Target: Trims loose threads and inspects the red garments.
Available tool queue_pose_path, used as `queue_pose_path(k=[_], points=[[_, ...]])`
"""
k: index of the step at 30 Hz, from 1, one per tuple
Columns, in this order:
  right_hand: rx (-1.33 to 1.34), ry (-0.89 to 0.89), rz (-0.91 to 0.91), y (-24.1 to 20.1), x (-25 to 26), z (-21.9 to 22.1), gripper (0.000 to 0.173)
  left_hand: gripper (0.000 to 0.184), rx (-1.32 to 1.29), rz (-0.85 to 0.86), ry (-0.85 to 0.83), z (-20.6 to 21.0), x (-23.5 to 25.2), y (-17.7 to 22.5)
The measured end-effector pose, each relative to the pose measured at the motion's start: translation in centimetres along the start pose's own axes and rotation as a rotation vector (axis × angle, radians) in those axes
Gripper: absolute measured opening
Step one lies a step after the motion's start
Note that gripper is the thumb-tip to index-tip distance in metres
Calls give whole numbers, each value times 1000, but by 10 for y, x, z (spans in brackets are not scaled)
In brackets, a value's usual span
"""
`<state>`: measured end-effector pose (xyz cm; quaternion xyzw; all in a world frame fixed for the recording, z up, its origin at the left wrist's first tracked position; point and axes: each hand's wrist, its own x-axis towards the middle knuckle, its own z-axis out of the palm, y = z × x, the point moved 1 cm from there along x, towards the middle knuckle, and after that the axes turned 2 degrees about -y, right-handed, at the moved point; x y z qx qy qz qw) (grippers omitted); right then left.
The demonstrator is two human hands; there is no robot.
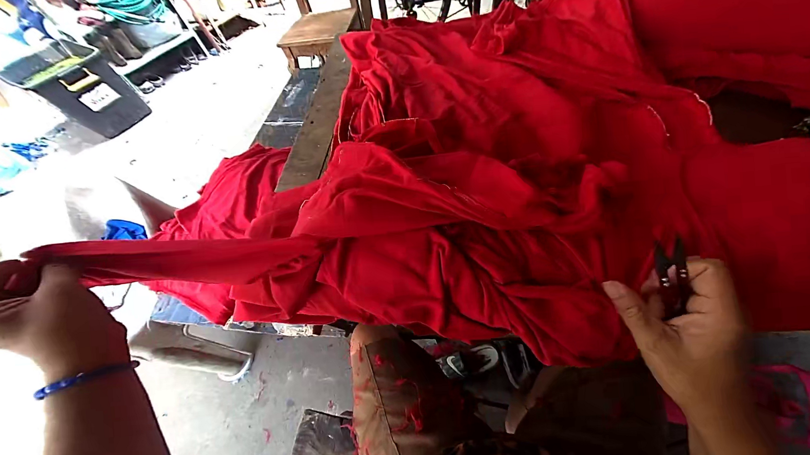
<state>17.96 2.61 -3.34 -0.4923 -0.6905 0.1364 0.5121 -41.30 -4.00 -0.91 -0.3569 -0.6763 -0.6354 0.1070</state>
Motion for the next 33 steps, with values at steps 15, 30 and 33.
queue_pose_path(k=[15,30,33], points=[[-286,-97,-190,6,85,-1,20,57,159,175,-433,58,-27,96],[1399,-286,720,-14,111,-12,33,16,-272,705,-862,186,-247,245],[1338,-274,601,-7,137,-10,38,24,18,789,-1001,220,-240,250]])
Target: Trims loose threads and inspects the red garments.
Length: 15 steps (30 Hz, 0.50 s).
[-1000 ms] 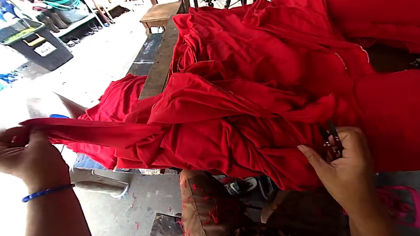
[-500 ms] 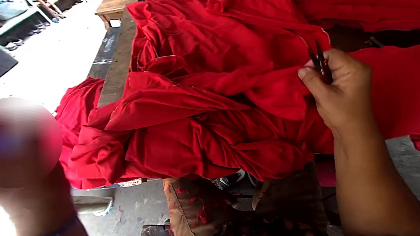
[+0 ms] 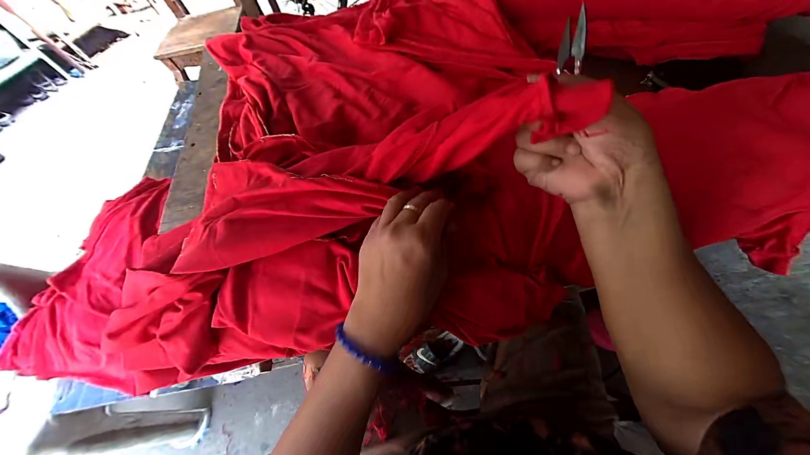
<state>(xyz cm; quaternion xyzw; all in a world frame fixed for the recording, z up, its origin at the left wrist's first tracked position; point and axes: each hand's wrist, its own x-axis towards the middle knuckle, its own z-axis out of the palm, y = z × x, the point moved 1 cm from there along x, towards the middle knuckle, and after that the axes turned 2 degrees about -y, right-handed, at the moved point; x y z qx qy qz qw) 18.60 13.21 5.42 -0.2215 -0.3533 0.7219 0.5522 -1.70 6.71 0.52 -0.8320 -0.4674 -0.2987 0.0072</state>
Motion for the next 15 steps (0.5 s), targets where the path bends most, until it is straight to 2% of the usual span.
queue_pose_path(k=[2,4,6,8,10,12,13,15], points=[[18,21,-70,-7,18,-1,33,29,48,-79,-144,11,18,-8],[32,26,-132,-15,28,4,29,22,15,-98,-181,15,29,-16],[6,-24,-194,-21,30,4,28,14,-77,-4,-107,8,27,-22],[-139,-71,-321,-27,29,-3,23,15,-220,99,-130,0,17,-27],[-495,-141,-555,-33,26,-13,16,13,-270,131,-228,-1,7,-25],[-1032,-147,-931,-36,21,-22,7,16,-328,98,-282,-6,-3,-11],[-1276,-152,-1095,-38,16,-24,12,17,-366,71,-258,-9,-6,-3],[-1602,-203,-1289,-39,-3,-19,13,13,-391,-16,-79,-16,-9,8]])
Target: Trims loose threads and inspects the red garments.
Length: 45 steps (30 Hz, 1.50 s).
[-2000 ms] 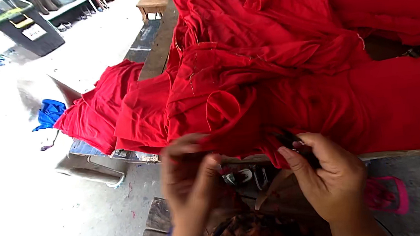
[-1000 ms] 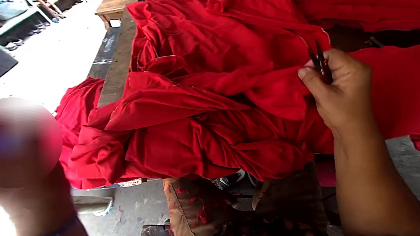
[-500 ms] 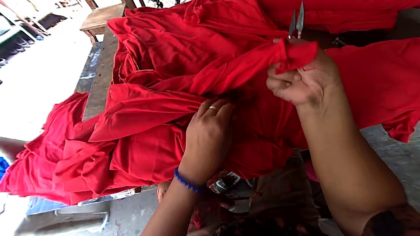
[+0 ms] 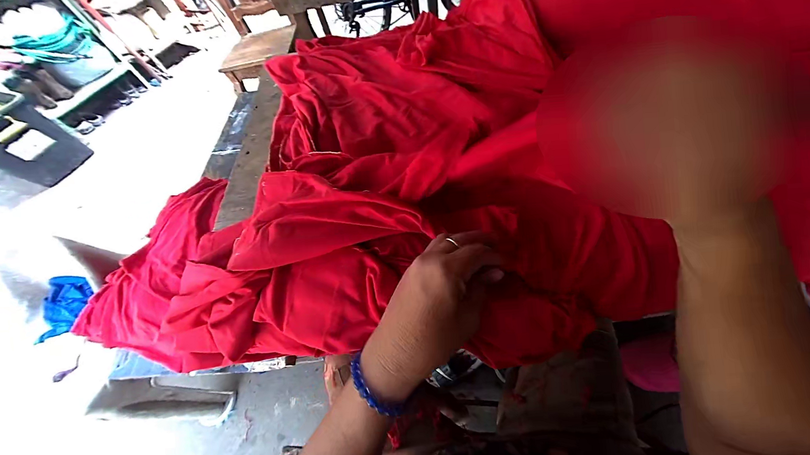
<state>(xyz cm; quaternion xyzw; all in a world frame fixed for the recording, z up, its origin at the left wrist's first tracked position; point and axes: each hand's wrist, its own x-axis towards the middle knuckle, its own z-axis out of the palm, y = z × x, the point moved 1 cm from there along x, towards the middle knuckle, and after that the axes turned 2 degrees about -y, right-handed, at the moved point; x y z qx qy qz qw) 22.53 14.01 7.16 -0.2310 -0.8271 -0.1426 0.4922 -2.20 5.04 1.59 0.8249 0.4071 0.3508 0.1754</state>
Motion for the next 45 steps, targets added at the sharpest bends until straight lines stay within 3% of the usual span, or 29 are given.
queue_pose_path(k=[3,7,10,13,17,18,21,22,26,29,31,34,38,41,43,45], points=[[-159,-7,-117,-17,-16,-14,11,12,205,-55,284,-18,5,2],[-277,63,-55,3,-52,-17,10,31,289,-96,309,-43,18,-14],[-273,-34,-5,3,-74,-10,12,22,273,-72,292,-44,39,-34],[-182,-277,115,-6,-96,3,8,26,340,-54,192,-41,66,-39],[-91,-420,281,-7,-107,5,8,49,413,-311,-139,-24,110,-25],[-85,-425,306,-8,-108,6,9,49,408,-374,-217,-19,118,-23],[-68,-377,369,-7,-108,11,17,23,421,-432,-330,-13,134,-18],[-52,-325,415,-7,-109,12,18,21,402,-386,-250,-14,135,-19],[-2,-44,699,0,-108,12,18,27,90,-126,399,-39,128,-27],[59,12,914,3,-100,14,14,29,-109,-97,549,-69,130,-42],[100,0,958,5,-95,16,15,30,-90,-140,423,-80,131,-49],[134,-2,990,10,-95,17,12,41,180,-247,25,-65,117,-38],[137,-18,1019,11,-93,16,12,28,258,4,-145,-25,82,-14],[152,-1,1001,12,-96,18,9,44,325,-36,-455,1,65,-14],[164,13,996,12,-95,19,7,18,309,27,-339,2,57,-19],[156,11,987,12,-96,19,6,12,158,83,-118,-17,42,-18]])
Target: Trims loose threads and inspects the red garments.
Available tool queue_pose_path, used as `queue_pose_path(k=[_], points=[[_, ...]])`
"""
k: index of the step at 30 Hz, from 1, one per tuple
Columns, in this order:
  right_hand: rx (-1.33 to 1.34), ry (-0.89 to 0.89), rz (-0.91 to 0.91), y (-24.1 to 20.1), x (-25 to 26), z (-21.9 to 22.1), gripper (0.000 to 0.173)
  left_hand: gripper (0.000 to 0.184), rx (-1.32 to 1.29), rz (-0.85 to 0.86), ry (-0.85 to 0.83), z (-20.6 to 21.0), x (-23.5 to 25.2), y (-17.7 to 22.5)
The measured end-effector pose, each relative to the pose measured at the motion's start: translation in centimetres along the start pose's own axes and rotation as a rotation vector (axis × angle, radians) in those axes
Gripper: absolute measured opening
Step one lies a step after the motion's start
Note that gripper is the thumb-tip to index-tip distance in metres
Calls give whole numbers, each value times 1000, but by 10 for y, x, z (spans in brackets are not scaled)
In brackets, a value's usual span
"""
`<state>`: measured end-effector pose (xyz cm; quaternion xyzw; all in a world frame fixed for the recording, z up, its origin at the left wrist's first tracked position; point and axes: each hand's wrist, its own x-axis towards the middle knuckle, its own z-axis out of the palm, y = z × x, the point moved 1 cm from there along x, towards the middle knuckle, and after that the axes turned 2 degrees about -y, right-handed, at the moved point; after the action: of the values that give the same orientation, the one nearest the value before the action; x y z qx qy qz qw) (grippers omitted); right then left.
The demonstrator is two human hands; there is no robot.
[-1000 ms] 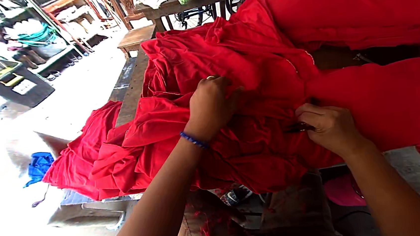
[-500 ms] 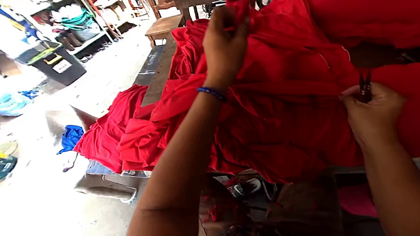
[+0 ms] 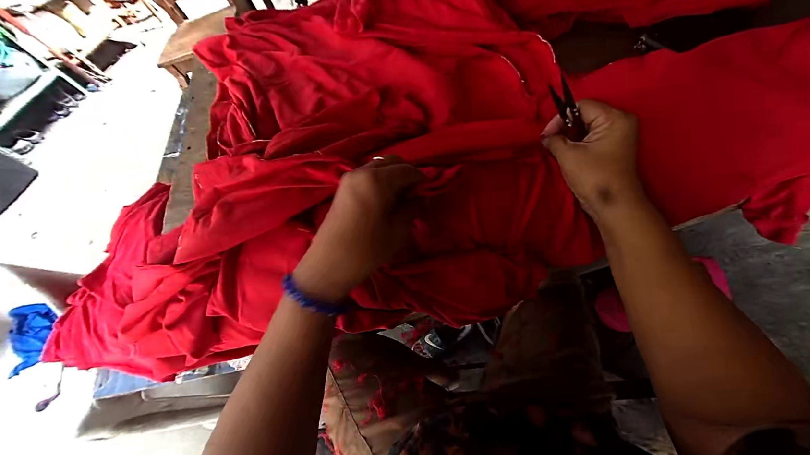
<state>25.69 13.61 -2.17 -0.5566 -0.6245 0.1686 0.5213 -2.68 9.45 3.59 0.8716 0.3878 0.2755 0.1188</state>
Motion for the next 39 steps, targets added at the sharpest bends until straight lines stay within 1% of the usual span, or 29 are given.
queue_pose_path(k=[3,5,6,7,8,9,10,11,12,13,15,18,19,20,21,22,23,24,26,27,28,29,30,32,36,37,38,39], points=[[-77,-34,-53,2,-1,-2,13,20,-428,-103,242,-30,-55,7],[-105,-62,-108,5,-1,-5,21,25,-482,-212,330,-33,-106,12],[-85,-60,-126,7,0,-9,30,24,-478,-272,369,-28,-128,11],[-33,-35,-153,8,-2,-11,37,23,-475,-326,414,-22,-147,9],[46,15,-181,6,-5,-12,39,22,-484,-363,465,-15,-163,8],[136,68,-198,2,-11,-10,38,22,-516,-383,518,-7,-175,8],[226,105,-200,-6,-20,-5,31,23,-557,-397,574,0,-184,11],[304,104,-198,-19,-32,2,24,25,-606,-406,626,5,-190,14],[368,71,-221,-38,-46,9,18,29,-657,-417,668,8,-194,18],[420,1,-259,-60,-60,16,17,33,-696,-448,706,11,-196,22],[472,-166,-315,-101,-88,32,16,29,-734,-535,762,16,-197,28],[519,-358,-399,-136,-121,62,12,24,-710,-627,729,22,-192,31],[528,-397,-416,-141,-129,74,15,17,-693,-630,738,24,-190,30],[526,-433,-424,-144,-136,85,25,9,-674,-613,760,26,-187,29],[512,-470,-422,-145,-142,95,38,3,-653,-565,767,27,-184,29],[476,-509,-422,-145,-145,104,51,3,-640,-487,750,27,-183,29],[456,-537,-418,-144,-147,112,57,5,-642,-393,725,25,-180,31],[467,-546,-406,-142,-148,116,53,10,-661,-313,706,22,-177,34],[577,-512,-321,-137,-149,117,25,17,-694,-232,721,17,-175,38],[669,-509,-219,-134,-150,115,16,17,-702,-225,755,17,-175,39],[801,-517,-70,-132,-150,112,12,13,-720,-230,792,19,-175,41],[934,-526,86,-131,-150,109,11,12,-739,-243,815,23,-175,44],[1074,-534,219,-132,-150,105,10,17,-773,-264,825,28,-175,47],[1294,-544,401,-130,-150,100,10,24,-866,-298,814,40,-172,51],[1486,-564,599,-125,-154,90,15,46,-960,-279,704,53,-159,58],[1508,-565,624,-125,-155,87,17,47,-941,-278,685,53,-156,58],[1536,-567,636,-125,-156,85,16,43,-916,-283,687,53,-152,57],[1564,-573,634,-124,-157,82,16,34,-894,-285,711,52,-149,57]])
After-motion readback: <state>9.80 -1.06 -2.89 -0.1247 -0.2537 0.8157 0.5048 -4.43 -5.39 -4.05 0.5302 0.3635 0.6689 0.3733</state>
